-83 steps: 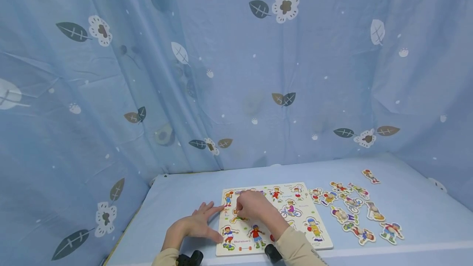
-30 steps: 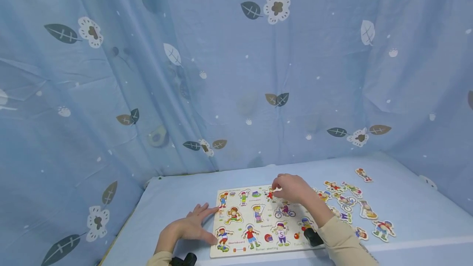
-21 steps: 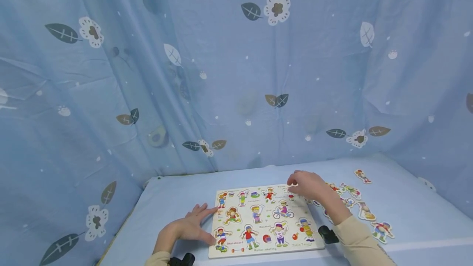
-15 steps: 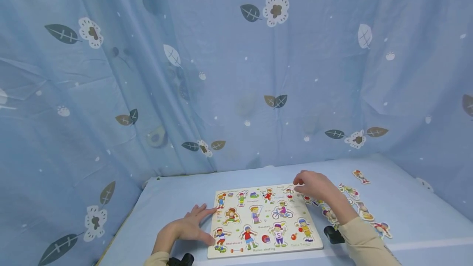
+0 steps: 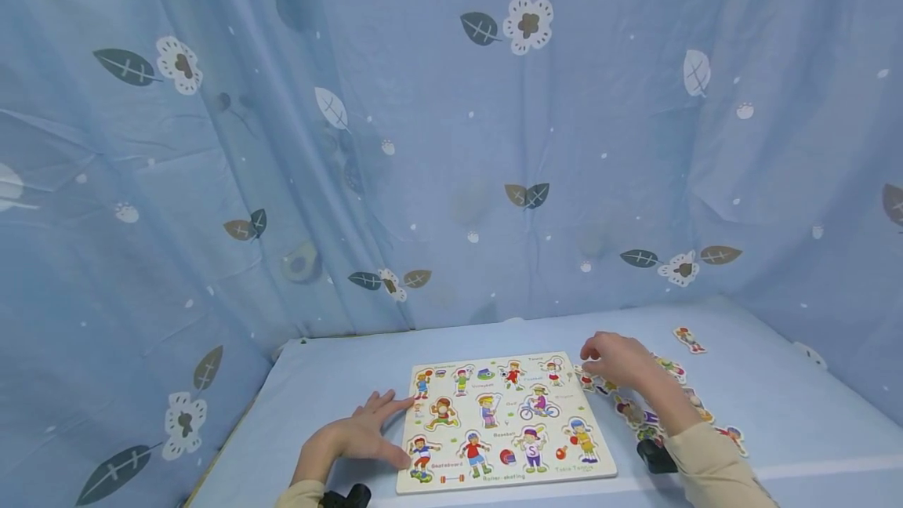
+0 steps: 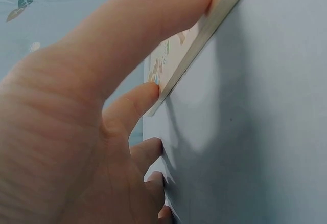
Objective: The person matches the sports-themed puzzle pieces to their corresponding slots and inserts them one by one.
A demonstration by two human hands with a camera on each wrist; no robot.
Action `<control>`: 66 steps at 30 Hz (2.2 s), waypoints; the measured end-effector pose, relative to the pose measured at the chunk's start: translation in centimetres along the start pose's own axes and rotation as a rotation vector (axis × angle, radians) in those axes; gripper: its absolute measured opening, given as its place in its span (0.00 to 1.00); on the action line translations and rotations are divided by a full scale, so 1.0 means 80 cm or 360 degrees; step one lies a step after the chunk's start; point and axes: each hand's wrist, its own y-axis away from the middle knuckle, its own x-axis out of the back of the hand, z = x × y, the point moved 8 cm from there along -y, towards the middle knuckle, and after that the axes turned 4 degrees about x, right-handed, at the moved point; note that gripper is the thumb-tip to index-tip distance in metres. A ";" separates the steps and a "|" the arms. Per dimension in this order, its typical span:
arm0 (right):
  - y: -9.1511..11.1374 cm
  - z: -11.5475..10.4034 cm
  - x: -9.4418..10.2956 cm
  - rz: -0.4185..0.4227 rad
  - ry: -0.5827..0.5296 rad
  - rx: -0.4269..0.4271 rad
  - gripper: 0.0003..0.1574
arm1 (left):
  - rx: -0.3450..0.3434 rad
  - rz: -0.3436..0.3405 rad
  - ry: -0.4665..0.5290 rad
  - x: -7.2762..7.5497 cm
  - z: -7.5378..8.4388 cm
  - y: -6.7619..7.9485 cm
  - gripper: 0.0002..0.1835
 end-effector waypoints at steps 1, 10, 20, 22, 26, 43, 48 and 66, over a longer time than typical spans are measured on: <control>0.001 0.002 0.000 0.0001 0.0001 -0.0005 0.12 | 0.0002 0.0003 -0.0003 0.000 0.000 0.000 0.52; 0.007 0.020 -0.001 0.0042 0.0003 -0.0065 0.12 | 0.0004 0.0012 -0.0001 0.003 0.002 -0.001 0.53; 0.020 0.040 -0.009 0.0156 0.0101 -0.0060 0.09 | -0.0013 -0.0007 0.0009 0.000 -0.001 -0.002 0.52; 0.022 0.043 -0.009 0.0166 0.0109 -0.0060 0.09 | -0.0016 -0.0006 0.0005 -0.001 -0.001 -0.003 0.52; 0.022 0.048 -0.011 0.0143 0.0097 -0.0078 0.09 | -0.0003 -0.0007 0.0005 0.000 -0.003 -0.002 0.53; 0.024 0.054 -0.012 0.0061 0.0082 -0.0113 0.08 | 0.0000 -0.0015 -0.0008 0.002 0.001 0.001 0.52; 0.025 0.054 -0.012 0.0064 0.0067 -0.0113 0.07 | -0.0011 -0.0028 0.0001 0.001 0.003 0.001 0.53; 0.026 0.047 -0.009 -0.0008 -0.0048 -0.0180 0.09 | -0.0001 -0.0046 0.0009 -0.001 0.003 0.001 0.53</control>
